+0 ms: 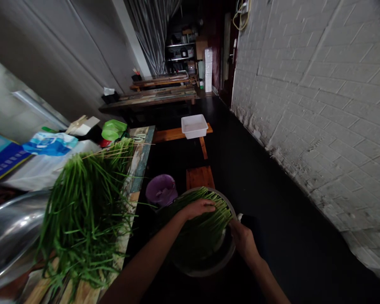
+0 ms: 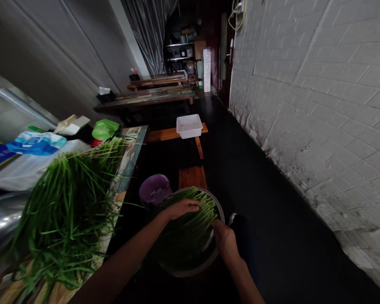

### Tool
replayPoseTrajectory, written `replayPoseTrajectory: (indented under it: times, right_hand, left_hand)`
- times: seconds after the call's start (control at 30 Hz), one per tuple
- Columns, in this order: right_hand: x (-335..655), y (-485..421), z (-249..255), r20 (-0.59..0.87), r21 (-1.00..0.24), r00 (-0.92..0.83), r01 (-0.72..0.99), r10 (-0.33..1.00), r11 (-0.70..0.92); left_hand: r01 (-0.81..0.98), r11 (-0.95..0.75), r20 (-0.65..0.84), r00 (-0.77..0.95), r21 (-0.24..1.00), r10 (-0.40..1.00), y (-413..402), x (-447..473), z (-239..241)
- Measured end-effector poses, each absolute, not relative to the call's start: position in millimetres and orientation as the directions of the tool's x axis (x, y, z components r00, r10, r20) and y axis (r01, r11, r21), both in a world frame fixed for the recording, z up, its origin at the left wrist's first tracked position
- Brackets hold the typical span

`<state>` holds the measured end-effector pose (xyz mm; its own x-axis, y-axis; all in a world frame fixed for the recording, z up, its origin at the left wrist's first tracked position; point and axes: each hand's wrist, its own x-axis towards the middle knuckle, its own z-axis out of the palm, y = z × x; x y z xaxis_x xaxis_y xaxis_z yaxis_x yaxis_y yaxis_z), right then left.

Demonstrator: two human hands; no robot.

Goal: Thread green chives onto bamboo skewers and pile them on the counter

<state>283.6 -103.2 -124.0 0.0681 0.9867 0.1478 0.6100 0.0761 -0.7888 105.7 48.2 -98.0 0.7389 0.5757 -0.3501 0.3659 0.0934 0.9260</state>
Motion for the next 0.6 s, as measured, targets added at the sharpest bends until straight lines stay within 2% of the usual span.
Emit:
replayPoseTrajectory:
  times: [0.17,0.33,0.47,0.6]
  right_hand:
    - [284,-88,-89,0.235,-0.816,0.088,0.559,0.968,0.147]
    - [281,-74,-25,0.317,-0.822,-0.036,0.488,0.948,0.293]
    - [281,-60,18,0.370,-0.834,-0.016,0.434,0.929,0.340]
    - [283,-40,40,0.364,-0.886,0.068,0.333,0.929,0.323]
  left_hand:
    - [0.310,0.177,-0.352,0.720,0.934,0.598,53,96,-66]
    - [0.041,0.336,-0.211,0.846,0.941,0.489,58,76,-32]
    - [0.020,0.401,-0.191,0.899,0.916,0.394,62,64,-37]
    - [-0.051,0.418,-0.145,0.894,0.907,0.424,64,71,-38]
